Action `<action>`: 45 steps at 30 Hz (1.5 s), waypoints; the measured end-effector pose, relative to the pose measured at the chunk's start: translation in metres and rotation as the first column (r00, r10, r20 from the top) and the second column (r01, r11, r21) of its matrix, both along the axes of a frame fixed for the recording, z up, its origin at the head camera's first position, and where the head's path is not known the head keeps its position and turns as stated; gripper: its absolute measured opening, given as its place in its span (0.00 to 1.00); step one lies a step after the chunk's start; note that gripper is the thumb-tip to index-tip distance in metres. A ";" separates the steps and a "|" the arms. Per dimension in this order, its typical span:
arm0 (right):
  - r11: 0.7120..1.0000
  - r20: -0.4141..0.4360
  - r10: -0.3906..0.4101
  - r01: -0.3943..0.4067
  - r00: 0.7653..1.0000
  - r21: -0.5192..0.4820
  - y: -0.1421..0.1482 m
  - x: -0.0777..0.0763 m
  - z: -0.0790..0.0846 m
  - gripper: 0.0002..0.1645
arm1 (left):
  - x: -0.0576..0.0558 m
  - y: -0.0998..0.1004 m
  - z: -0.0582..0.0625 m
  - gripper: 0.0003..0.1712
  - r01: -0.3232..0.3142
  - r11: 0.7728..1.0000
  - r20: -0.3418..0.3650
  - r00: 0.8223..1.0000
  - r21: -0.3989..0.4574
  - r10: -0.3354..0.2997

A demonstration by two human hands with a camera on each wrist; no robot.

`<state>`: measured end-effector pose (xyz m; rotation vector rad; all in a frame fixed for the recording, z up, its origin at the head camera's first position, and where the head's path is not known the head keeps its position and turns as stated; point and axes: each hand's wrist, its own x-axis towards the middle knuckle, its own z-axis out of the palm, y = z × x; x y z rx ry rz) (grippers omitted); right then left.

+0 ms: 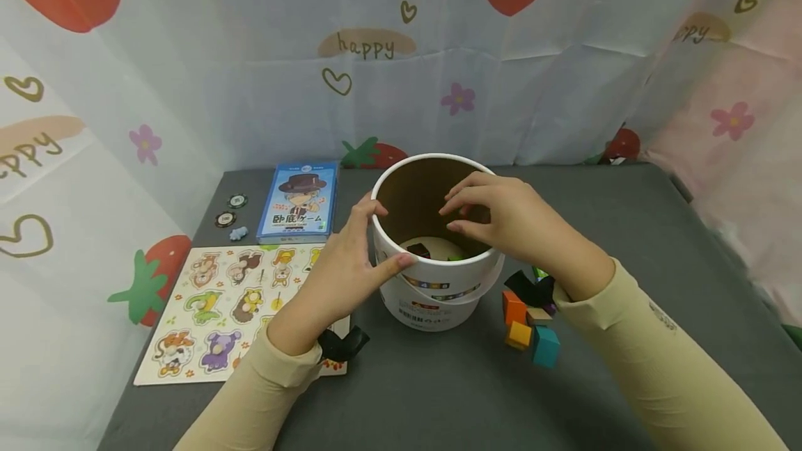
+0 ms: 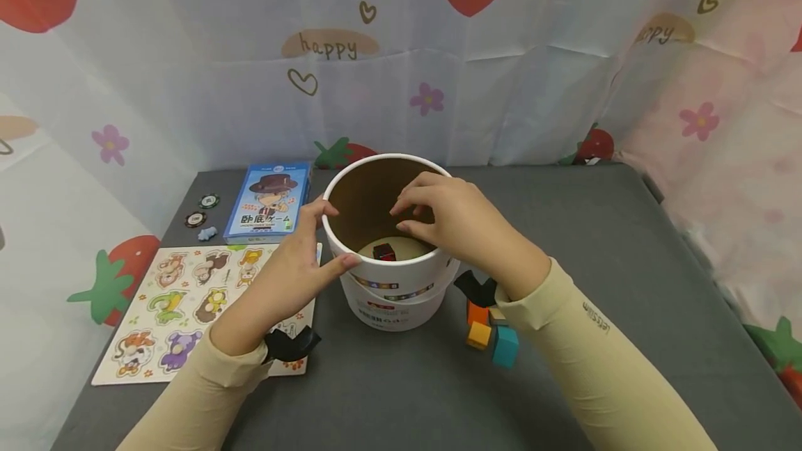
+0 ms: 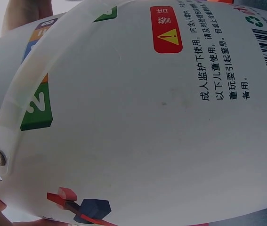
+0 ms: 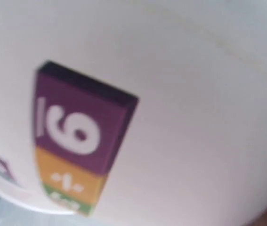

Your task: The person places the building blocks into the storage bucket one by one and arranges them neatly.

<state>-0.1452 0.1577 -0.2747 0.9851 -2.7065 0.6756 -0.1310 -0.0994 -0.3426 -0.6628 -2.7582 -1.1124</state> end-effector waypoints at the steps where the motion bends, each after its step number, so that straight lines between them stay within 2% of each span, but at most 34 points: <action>1: 0.999 -0.033 -0.004 0.003 0.999 -0.033 0.003 0.002 -0.001 0.11 | 0.000 0.000 0.000 0.42 0.001 1.000 -0.001 1.000 -0.001 -0.001; 6: 0.976 -0.182 -0.061 0.021 0.981 -0.215 0.026 0.019 -0.008 0.11 | -0.002 0.000 -0.001 0.43 -0.001 1.000 -0.001 1.000 -0.008 0.001; 9: 0.967 -0.196 -0.118 0.067 0.974 -0.246 0.044 0.029 -0.015 0.13 | -0.003 -0.001 -0.001 0.43 -0.010 1.000 0.006 1.000 -0.016 0.010; 13: 0.970 -0.094 -0.196 0.180 0.976 -0.161 0.069 0.044 -0.037 0.12 | -0.003 -0.003 0.000 0.44 -0.023 0.999 0.019 1.000 -0.026 0.024; 17: 0.973 0.073 -0.227 0.228 0.971 -0.012 0.087 0.061 -0.073 0.12 | -0.003 -0.005 0.000 0.44 -0.024 0.999 0.023 0.999 -0.023 0.024; 19: 0.969 0.163 -0.248 0.242 0.955 0.053 0.090 0.069 -0.091 0.12 | -0.003 -0.007 0.000 0.43 -0.021 1.000 0.020 1.000 -0.019 0.022; 23: 0.944 0.288 -0.322 0.283 0.902 0.171 0.090 0.082 -0.120 0.15 | -0.003 -0.008 -0.001 0.44 -0.023 1.000 0.015 1.000 -0.018 0.023; 25: 0.928 0.304 -0.361 0.308 0.882 0.211 0.089 0.088 -0.129 0.17 | -0.003 -0.009 0.000 0.44 -0.023 1.000 0.013 1.000 -0.015 0.024; 30: 0.887 0.272 -0.445 0.380 0.853 0.261 0.086 0.096 -0.144 0.26 | -0.002 -0.009 0.001 0.43 -0.014 1.000 0.001 1.000 -0.002 0.014; 35: 0.864 0.305 -0.485 0.396 0.820 0.310 0.084 0.102 -0.155 0.35 | -0.003 -0.007 0.002 0.43 -0.005 1.000 -0.008 1.000 0.002 0.005; 40: 0.870 0.370 -0.489 0.414 0.790 0.266 0.084 0.107 -0.161 0.28 | -0.001 -0.004 0.002 0.43 -0.006 1.000 -0.007 1.000 -0.001 0.006; 43: 0.872 0.376 -0.489 0.436 0.787 0.222 0.086 0.111 -0.162 0.23 | 0.000 -0.002 0.001 0.43 -0.007 1.000 0.004 1.000 0.001 0.007; 45: 0.864 0.378 -0.503 0.459 0.777 0.207 0.089 0.116 -0.162 0.23 | 0.001 0.000 0.000 0.43 -0.006 1.000 0.010 1.000 0.002 0.006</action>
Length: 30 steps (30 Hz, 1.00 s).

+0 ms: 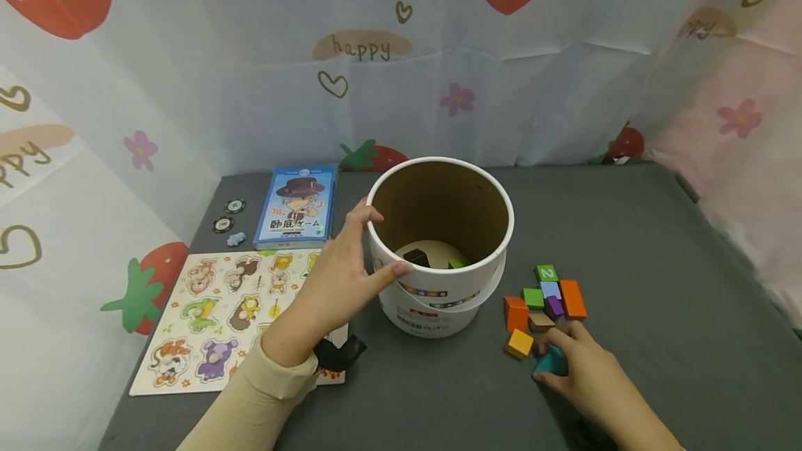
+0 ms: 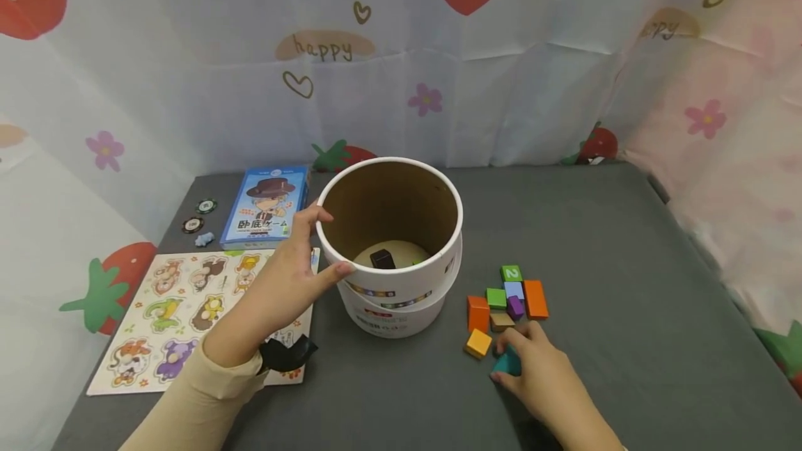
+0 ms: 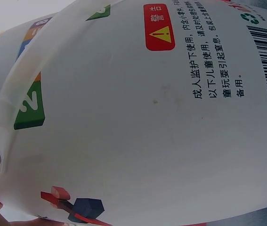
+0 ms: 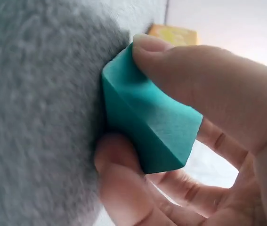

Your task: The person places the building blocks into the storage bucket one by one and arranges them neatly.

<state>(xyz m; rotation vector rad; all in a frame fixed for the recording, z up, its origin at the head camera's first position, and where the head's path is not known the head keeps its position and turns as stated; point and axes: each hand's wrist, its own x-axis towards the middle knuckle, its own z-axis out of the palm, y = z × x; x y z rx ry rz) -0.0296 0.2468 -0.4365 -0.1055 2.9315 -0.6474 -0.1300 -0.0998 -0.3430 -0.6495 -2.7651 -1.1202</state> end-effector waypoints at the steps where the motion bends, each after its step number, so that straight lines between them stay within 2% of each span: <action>1: 1.000 -0.006 -0.013 0.013 1.000 -0.004 0.002 0.002 0.001 0.23 | 0.000 0.000 0.000 0.43 0.001 1.000 0.002 1.000 0.002 -0.001; 4: 0.998 -0.020 -0.055 0.055 0.998 -0.013 0.008 0.007 0.008 0.26 | 0.002 0.001 -0.002 0.43 0.003 1.000 0.003 1.000 0.007 -0.003; 7: 0.995 -0.066 -0.097 0.096 0.993 -0.015 0.011 0.010 0.021 0.29 | 0.002 0.001 -0.002 0.42 0.010 1.000 0.001 1.000 0.017 -0.010; 9: 0.994 -0.140 -0.106 0.103 0.984 -0.026 0.010 0.008 0.033 0.30 | 0.002 0.001 -0.002 0.42 0.013 1.000 -0.002 1.000 0.022 -0.013; 11: 0.995 -0.252 -0.096 0.088 0.963 -0.044 0.008 0.004 0.045 0.30 | 0.002 0.001 -0.002 0.42 0.012 1.000 -0.009 1.000 0.024 -0.012; 13: 0.997 -0.375 -0.071 0.051 0.924 -0.064 0.005 -0.002 0.058 0.31 | 0.001 0.000 -0.001 0.42 0.012 1.000 -0.020 1.000 0.024 -0.011; 16: 0.995 -0.532 -0.033 -0.020 0.846 -0.095 -0.002 -0.014 0.079 0.31 | 0.000 -0.001 -0.001 0.42 0.011 1.000 -0.034 0.999 0.026 -0.010; 19: 0.988 -0.623 -0.017 -0.081 0.782 -0.130 -0.012 -0.027 0.101 0.32 | -0.001 0.000 0.000 0.42 0.010 1.000 -0.037 0.999 0.025 -0.009; 23: 0.971 -0.684 0.009 -0.169 0.730 -0.167 -0.027 -0.043 0.130 0.31 | -0.001 0.001 0.000 0.41 0.006 1.000 -0.030 1.000 0.018 -0.006; 27: 0.953 -0.693 0.081 -0.260 0.716 -0.158 -0.044 -0.058 0.149 0.30 | -0.001 0.001 -0.002 0.42 0.000 1.000 -0.021 1.000 0.012 0.001; 30: 0.941 -0.666 0.149 -0.312 0.731 -0.132 -0.057 -0.072 0.156 0.27 | -0.001 0.000 -0.002 0.42 -0.006 1.000 -0.024 1.000 0.007 0.006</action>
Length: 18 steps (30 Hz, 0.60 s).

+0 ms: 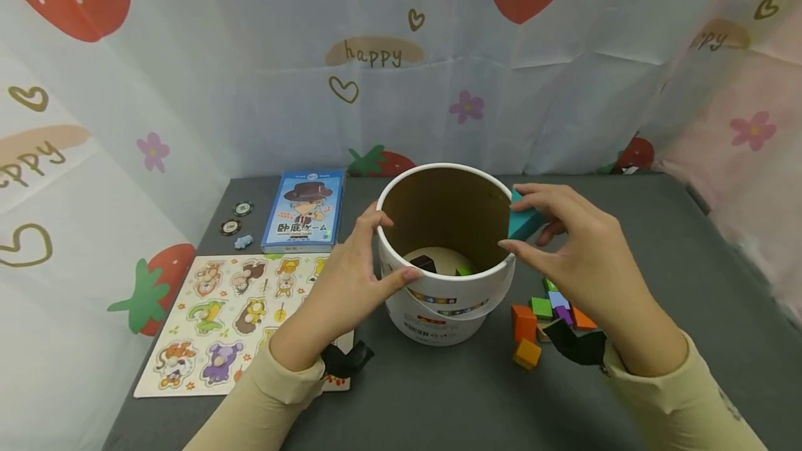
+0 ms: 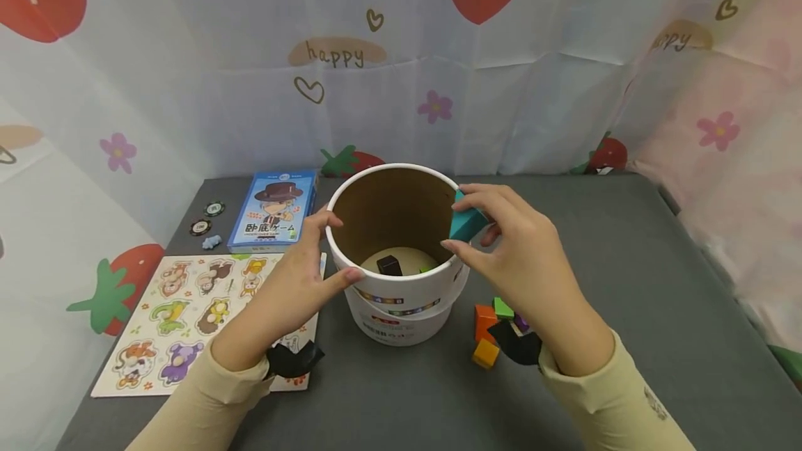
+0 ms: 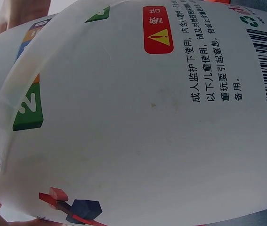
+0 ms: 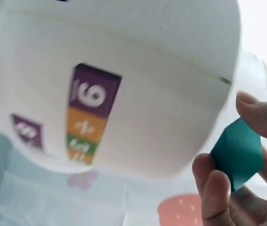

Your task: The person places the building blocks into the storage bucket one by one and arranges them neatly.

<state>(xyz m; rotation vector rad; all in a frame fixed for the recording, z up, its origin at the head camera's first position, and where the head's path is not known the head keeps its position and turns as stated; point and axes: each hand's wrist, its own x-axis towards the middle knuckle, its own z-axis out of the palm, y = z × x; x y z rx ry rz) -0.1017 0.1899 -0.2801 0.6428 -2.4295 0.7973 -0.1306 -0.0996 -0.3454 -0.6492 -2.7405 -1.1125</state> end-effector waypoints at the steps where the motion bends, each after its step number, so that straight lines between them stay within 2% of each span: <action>1: 1.000 0.020 0.026 -0.026 0.999 0.008 -0.004 -0.005 0.001 0.27 | 0.000 0.000 0.000 0.42 0.000 1.000 0.000 1.000 -0.001 0.000; 6: 0.989 0.154 0.116 -0.129 0.981 0.072 -0.022 -0.029 0.005 0.27 | 0.001 -0.001 -0.002 0.42 0.006 1.000 0.005 1.000 -0.001 -0.006; 10: 0.968 0.265 0.134 -0.183 0.955 0.170 -0.034 -0.043 0.007 0.24 | 0.001 -0.001 -0.001 0.42 0.012 1.000 0.011 1.000 0.000 -0.012; 15: 0.930 0.375 0.133 -0.246 0.918 0.274 -0.044 -0.053 0.007 0.17 | 0.001 -0.001 0.000 0.41 0.011 1.000 0.003 1.000 -0.004 -0.011; 18: 0.925 0.386 0.134 -0.255 0.913 0.282 -0.045 -0.053 0.007 0.14 | 0.000 -0.001 0.000 0.41 0.005 1.000 -0.004 1.000 -0.011 -0.005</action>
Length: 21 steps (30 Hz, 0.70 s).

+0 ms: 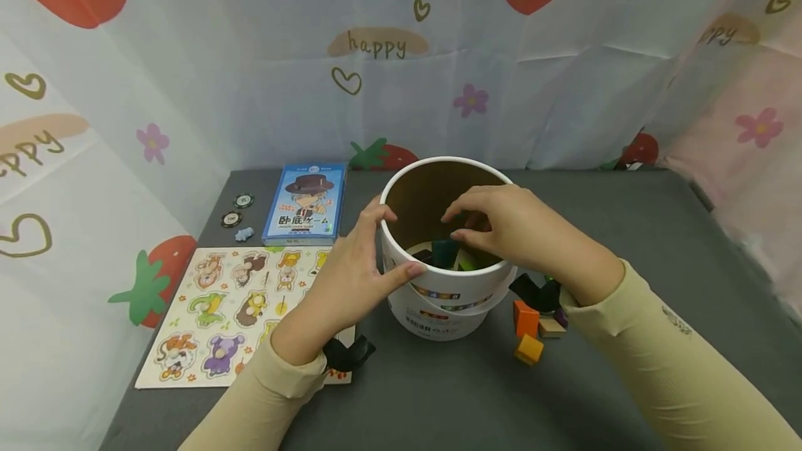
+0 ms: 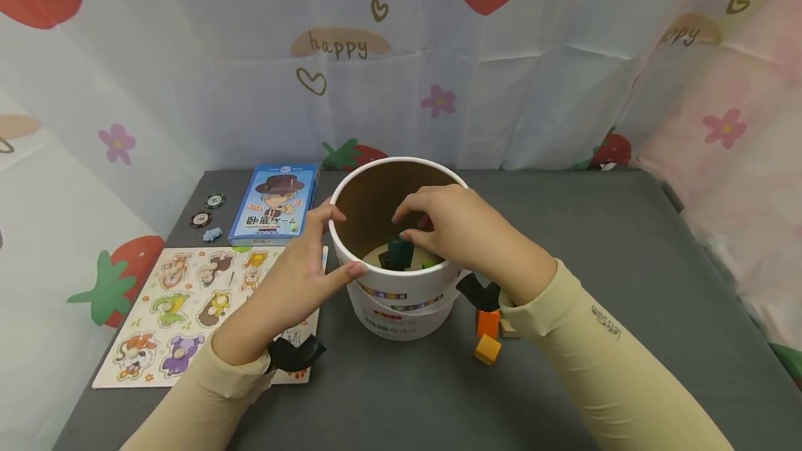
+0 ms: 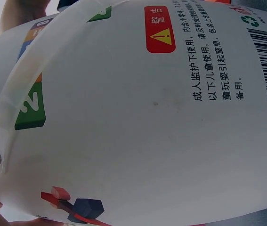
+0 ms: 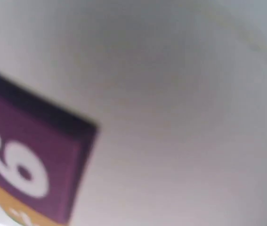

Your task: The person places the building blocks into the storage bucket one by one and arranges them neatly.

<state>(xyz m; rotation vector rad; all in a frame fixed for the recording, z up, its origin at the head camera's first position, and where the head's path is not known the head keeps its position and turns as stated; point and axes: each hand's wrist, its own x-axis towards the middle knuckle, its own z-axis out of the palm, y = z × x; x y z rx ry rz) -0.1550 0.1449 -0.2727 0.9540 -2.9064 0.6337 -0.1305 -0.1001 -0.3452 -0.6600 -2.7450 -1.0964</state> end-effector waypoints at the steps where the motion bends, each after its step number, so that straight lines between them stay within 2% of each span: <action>1: 1.000 -0.014 0.001 -0.001 1.000 -0.012 0.001 0.002 0.000 0.13 | 0.000 0.000 0.000 0.41 -0.001 1.000 -0.001 1.000 0.000 0.001; 5: 0.989 -0.137 -0.015 -0.006 0.991 -0.151 0.013 0.015 0.001 0.11 | -0.001 0.001 0.000 0.42 0.001 1.000 -0.006 1.000 0.001 -0.001; 9: 0.942 -0.289 -0.075 -0.027 0.954 -0.335 0.032 0.037 -0.001 0.13 | -0.001 0.001 0.002 0.42 0.002 1.000 -0.009 1.000 0.005 -0.002; 13: 0.905 -0.331 -0.144 -0.011 0.933 -0.425 0.053 0.062 -0.012 0.16 | -0.002 0.001 0.004 0.42 -0.002 1.000 -0.005 1.000 0.002 0.002; 16: 0.913 -0.278 -0.143 0.019 0.950 -0.407 0.067 0.076 -0.037 0.19 | -0.002 0.002 0.004 0.42 -0.004 1.000 0.008 1.000 0.002 0.004; 19: 0.941 -0.140 -0.157 0.105 0.978 -0.321 0.079 0.087 -0.071 0.21 | -0.001 0.001 0.004 0.43 -0.005 1.000 0.023 1.000 0.006 0.005; 21: 0.960 -0.038 -0.189 0.176 0.981 -0.217 0.083 0.092 -0.094 0.19 | 0.000 0.001 0.004 0.43 -0.010 1.000 0.029 1.000 0.010 0.009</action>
